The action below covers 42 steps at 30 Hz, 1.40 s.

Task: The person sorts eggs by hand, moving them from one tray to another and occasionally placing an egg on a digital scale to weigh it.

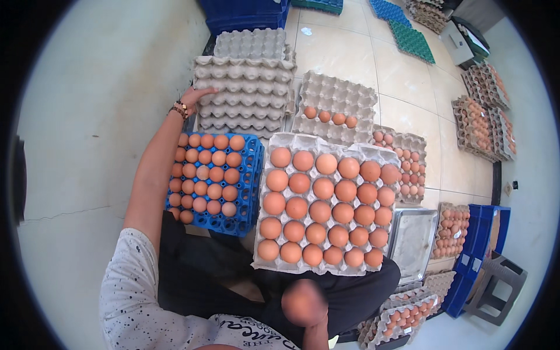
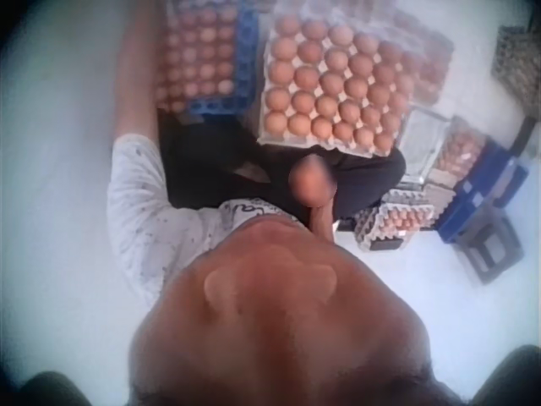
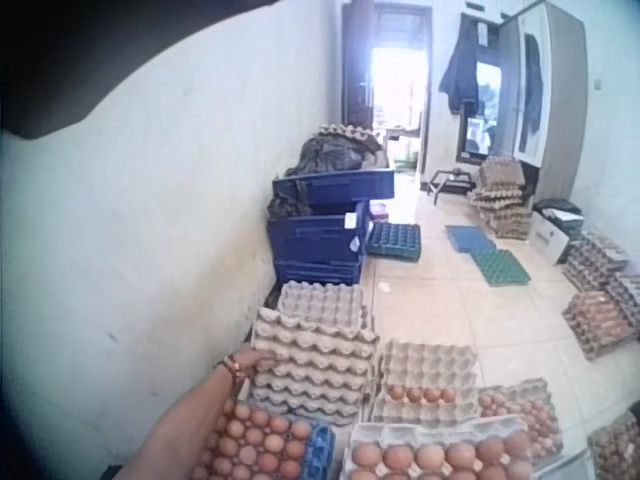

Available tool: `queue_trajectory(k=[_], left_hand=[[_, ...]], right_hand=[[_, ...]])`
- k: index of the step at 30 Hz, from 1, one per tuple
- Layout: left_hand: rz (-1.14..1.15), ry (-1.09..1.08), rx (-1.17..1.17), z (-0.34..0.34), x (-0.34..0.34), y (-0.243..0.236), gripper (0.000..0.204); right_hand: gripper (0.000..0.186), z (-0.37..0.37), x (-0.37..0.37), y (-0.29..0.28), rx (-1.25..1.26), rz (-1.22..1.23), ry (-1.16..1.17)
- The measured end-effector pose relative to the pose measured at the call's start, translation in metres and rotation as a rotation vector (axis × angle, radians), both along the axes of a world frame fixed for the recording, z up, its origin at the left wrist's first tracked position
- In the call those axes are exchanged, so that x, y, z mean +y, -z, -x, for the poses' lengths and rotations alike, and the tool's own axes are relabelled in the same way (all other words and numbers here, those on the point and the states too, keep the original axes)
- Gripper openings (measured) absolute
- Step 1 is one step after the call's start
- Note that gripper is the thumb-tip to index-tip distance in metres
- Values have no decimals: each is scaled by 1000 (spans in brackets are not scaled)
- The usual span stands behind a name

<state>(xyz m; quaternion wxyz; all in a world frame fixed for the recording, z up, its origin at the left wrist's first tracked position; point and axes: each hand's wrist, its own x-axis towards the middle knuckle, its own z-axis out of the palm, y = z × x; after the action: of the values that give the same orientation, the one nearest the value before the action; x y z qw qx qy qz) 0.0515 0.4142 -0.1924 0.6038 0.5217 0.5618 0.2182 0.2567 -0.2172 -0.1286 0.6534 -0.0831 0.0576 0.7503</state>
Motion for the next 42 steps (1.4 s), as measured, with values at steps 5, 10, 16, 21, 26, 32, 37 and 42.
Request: queue_trajectory(k=[5,10,16,21,26,32,37,42], left_hand=[[-306,207,78,-19,-22,-58,73],[-511,413,227,-46,-47,-125,68],[-530,313,54,-44,-52,-196,63],[-731,186,-64,-45,-92,-263,57],[-1234,193,-66,-38,-213,-300,25],[-2058,569,35,-27,-329,-239,23],[-2086,641,-83,-27,-356,-209,20],[-2008,740,-409,-84,-389,-195,18]], right_hand=[[48,4,-5,-7,-78,-77,17],[40,7,-7,-14,-131,-148,-14],[39,8,-10,-17,-143,-172,-52],[35,7,-6,-25,-137,-180,-26],[27,8,-6,-27,-175,-171,5],[20,-4,-29,-43,-118,-268,155],[15,-48,-61,-60,-255,-186,398],[17,-89,-98,-47,-355,-108,581]])
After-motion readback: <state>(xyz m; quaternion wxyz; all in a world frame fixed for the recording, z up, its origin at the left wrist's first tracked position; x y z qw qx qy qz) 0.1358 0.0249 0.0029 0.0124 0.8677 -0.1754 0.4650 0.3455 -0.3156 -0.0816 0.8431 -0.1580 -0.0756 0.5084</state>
